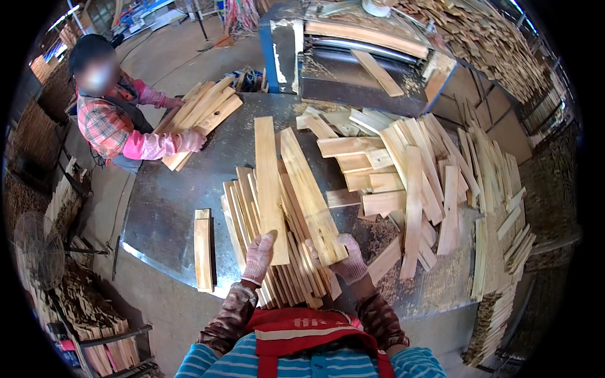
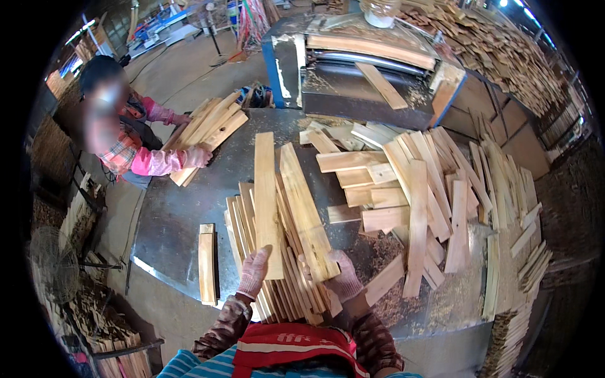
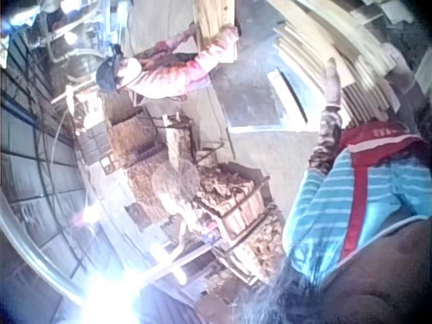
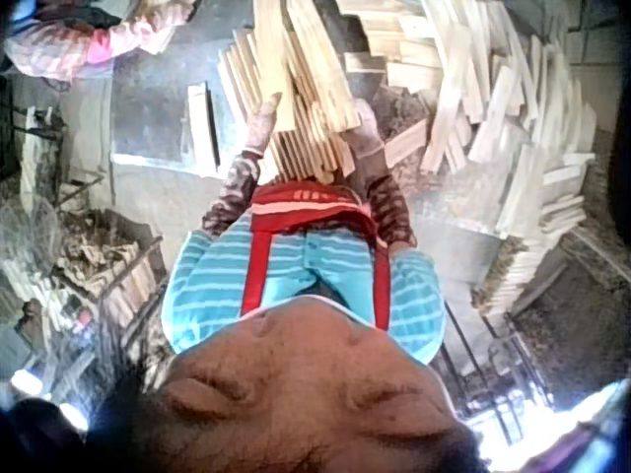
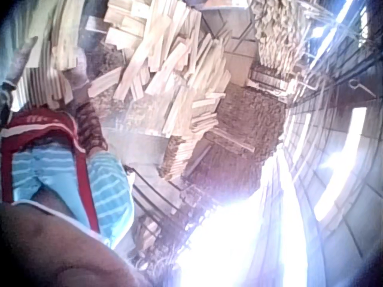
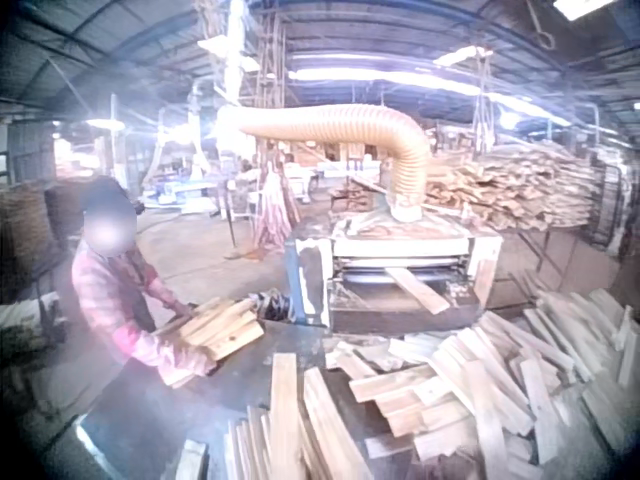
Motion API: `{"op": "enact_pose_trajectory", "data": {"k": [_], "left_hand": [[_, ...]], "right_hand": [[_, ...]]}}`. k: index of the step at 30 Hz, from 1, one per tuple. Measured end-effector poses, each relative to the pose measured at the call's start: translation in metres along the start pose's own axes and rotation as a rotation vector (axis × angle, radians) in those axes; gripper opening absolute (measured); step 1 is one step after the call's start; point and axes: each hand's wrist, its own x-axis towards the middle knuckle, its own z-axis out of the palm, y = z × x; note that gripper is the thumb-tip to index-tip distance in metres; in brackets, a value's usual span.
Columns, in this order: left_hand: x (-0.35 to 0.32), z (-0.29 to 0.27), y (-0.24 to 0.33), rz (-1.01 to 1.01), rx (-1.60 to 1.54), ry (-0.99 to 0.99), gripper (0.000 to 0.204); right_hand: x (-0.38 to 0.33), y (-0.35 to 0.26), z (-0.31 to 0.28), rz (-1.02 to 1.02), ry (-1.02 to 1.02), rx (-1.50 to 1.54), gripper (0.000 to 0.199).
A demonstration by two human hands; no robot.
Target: The person sorts and stacks light-colored wooden planks on a metal workbench in a workshop. They repeatedly pick up planks, align them, and place them into neat piles, while another worker is visible in the background.
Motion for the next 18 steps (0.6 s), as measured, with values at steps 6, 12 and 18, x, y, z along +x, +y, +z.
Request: {"op": "enact_pose_trajectory", "data": {"k": [6,12,18], "left_hand": [[-0.021,-0.042,-0.019,-0.182,-0.529,-0.239,0.046],[-0.011,-0.085,-0.064,-0.412,-1.320,-0.764,0.040],[-0.009,-0.092,-0.075,-0.490,-1.366,-0.735,0.036]], "right_hand": [[-0.012,0.016,-0.024,0.019,0.048,-0.022,0.058],[-0.020,0.026,-0.023,-0.168,0.053,-0.460,0.034],[-0.021,0.022,-0.003,0.082,0.215,-0.410,0.031]]}}
